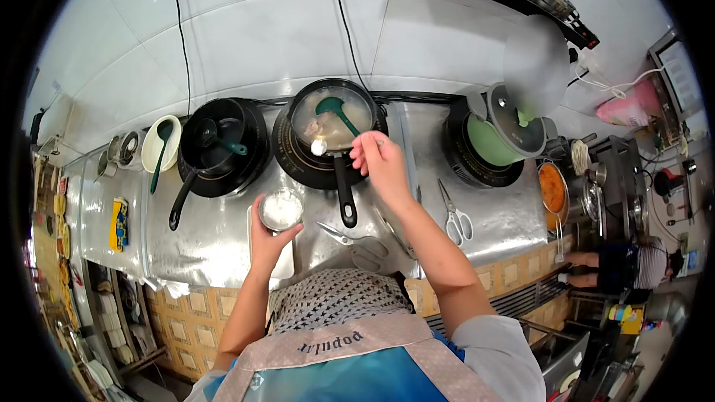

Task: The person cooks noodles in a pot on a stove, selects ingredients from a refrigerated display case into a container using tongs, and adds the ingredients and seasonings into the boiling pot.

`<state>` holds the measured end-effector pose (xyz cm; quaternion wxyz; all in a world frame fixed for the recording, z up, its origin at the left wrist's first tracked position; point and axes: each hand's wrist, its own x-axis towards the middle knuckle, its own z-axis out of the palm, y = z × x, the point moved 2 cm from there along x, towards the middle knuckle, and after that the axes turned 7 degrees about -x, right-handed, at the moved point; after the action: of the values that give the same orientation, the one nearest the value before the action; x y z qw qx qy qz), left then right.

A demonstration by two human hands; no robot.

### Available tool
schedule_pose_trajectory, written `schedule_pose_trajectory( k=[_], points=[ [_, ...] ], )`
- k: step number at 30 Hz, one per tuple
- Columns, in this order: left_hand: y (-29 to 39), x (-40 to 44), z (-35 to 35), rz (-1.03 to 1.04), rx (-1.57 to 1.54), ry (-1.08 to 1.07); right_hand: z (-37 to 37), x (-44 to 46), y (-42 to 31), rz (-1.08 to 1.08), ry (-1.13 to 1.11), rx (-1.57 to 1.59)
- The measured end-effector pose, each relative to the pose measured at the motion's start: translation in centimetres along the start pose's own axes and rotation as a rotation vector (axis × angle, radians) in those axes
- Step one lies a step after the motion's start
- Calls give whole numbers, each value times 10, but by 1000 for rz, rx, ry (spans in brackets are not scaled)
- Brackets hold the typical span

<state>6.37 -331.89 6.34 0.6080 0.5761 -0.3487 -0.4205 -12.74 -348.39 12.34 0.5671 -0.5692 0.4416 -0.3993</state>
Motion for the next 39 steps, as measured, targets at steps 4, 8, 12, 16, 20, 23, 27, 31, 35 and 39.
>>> schedule_pose_trajectory(
  k=[4, 8, 12, 16, 20, 23, 27, 31, 35, 39],
  points=[
    [3, -3, -1, 10, 115, -1, -3, 18, -6, -509, 230, -827],
    [9, 2, 1, 0, 14, -24, -1, -20, -66, -812, -123, -641],
    [49, 14, 19, 207, 83, -137, 3, -54, -105, -1050, -554, -646],
    [83, 36, 55, 379, 2, -385, -12, -32, -99, -360, -609, -344],
    [146, 75, 99, 344, -65, -418, -71, -1, -132, -198, -471, -32],
    [236, 110, 146, 477, 120, -335, -132, 42, -168, -270, -87, 6],
    [322, 179, 229, 778, 256, -243, -179, 64, -200, -513, 218, -18],
    [354, 235, 306, 831, 556, -128, -196, 66, -207, -604, 333, -205],
    [332, 267, 344, 884, 1016, 52, -209, 94, -235, -944, 626, -782],
    [316, 281, 355, 670, 1236, -4, -211, 142, -256, -792, 572, -1074]
  ],
)
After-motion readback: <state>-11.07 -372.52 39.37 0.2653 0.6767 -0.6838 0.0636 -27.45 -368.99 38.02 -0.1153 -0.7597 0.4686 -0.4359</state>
